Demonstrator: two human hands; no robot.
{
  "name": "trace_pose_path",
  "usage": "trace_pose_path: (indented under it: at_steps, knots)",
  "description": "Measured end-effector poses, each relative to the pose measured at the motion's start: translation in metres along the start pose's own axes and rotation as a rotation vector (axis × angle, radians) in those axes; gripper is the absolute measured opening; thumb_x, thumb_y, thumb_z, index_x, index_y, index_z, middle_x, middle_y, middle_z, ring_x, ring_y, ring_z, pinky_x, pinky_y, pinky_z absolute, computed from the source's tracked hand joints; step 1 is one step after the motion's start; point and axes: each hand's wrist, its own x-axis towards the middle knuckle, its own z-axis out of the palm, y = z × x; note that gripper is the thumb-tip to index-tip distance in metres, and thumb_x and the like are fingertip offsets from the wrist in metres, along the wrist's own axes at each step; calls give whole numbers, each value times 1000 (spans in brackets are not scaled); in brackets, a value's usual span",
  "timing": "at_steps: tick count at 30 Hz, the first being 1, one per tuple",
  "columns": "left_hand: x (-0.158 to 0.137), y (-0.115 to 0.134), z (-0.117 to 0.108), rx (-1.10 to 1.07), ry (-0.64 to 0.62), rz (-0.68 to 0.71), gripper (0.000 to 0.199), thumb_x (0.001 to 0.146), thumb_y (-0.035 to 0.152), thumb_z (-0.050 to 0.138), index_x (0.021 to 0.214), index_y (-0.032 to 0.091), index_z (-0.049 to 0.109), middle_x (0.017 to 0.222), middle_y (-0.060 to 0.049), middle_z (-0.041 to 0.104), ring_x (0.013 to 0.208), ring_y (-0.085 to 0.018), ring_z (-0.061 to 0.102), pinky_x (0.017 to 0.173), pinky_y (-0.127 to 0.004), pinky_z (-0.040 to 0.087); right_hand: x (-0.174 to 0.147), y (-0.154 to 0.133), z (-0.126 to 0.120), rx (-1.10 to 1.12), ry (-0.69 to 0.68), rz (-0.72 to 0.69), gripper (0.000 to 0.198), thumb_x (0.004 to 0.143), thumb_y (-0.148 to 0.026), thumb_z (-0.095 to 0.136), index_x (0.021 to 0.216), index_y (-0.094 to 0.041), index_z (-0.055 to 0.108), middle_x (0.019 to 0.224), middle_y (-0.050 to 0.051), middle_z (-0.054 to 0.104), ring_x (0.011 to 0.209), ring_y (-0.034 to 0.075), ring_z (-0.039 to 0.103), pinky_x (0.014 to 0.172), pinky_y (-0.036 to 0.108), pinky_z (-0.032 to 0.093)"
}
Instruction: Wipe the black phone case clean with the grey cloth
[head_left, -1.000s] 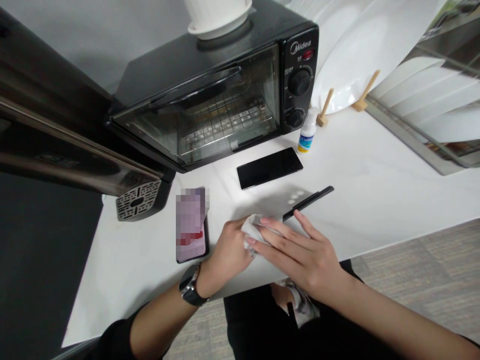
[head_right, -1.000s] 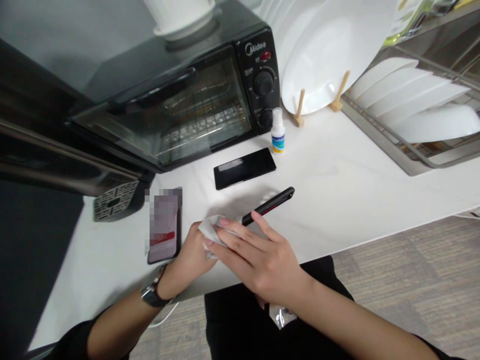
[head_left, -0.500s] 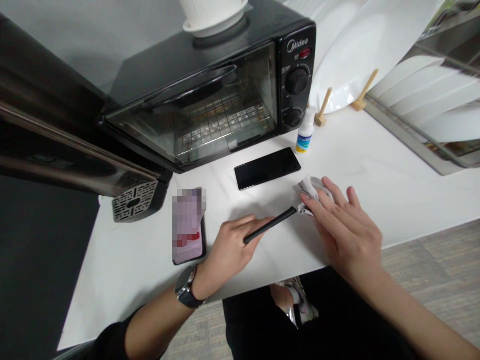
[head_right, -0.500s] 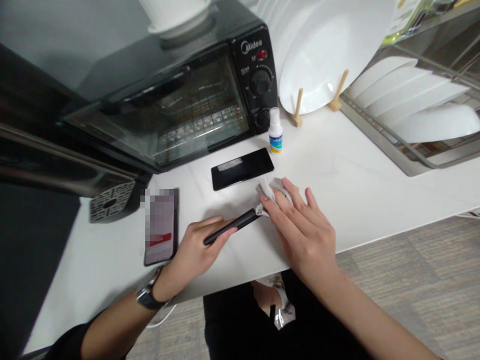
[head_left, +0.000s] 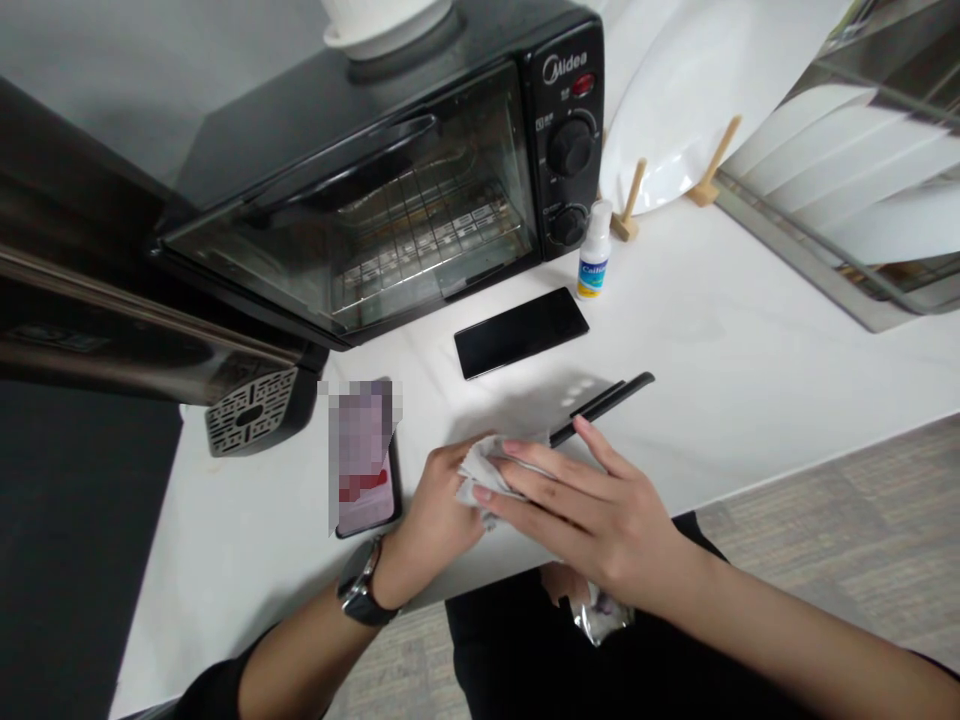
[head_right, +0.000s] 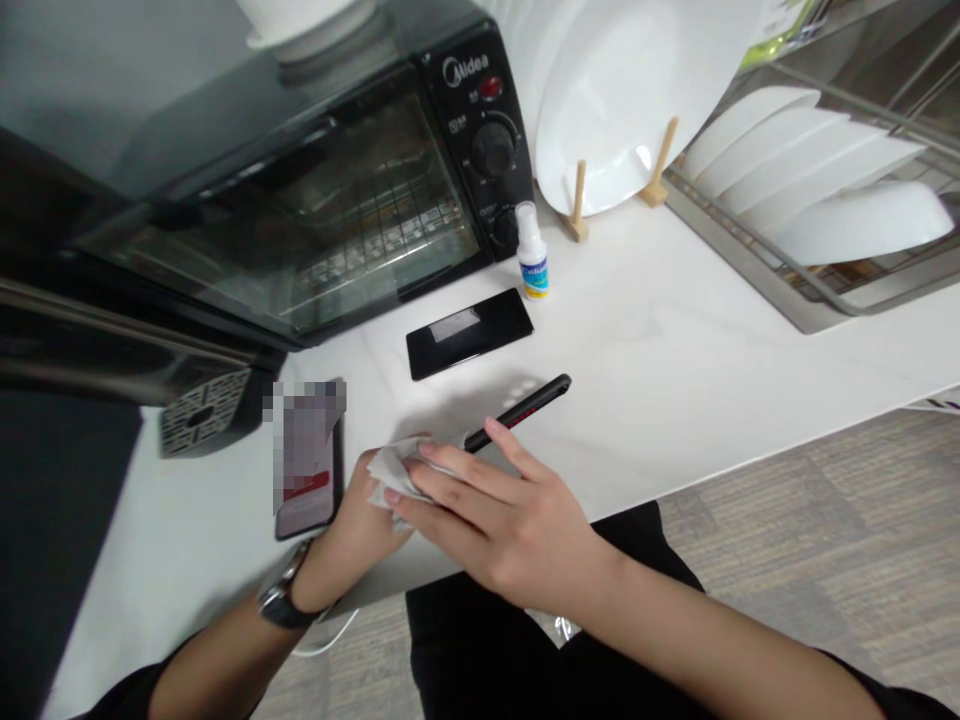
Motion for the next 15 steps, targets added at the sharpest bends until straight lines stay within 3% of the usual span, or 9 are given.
trace_pose_path:
  at_steps: [3,9,15]
  knots:
    - [3,3,-2,34,9,75,19,99,15,56,82,19,64,77,-2,65,70,-17,67,65,-28,54,-9,22,-13,-47,-7,36,41,109,-12,45,144,-21,64,142,0,72,144,15,57,137,41,12]
    - [5,8,-3,48,-13,8,10,106,18,61,104,19,71,80,0,64,67,-12,62,63,-23,48,-31,66,-33,-197,81,179,60,100,-5,63,155,-26,53,143,6,71,150,23,50,133,53,25]
    - [8,10,-3,34,-1,4,23,107,19,59,86,18,68,78,-1,65,66,-12,62,61,-23,46,-26,46,-20,-211,135,274,59,98,-3,64,153,-21,55,149,10,66,153,27,46,129,51,35]
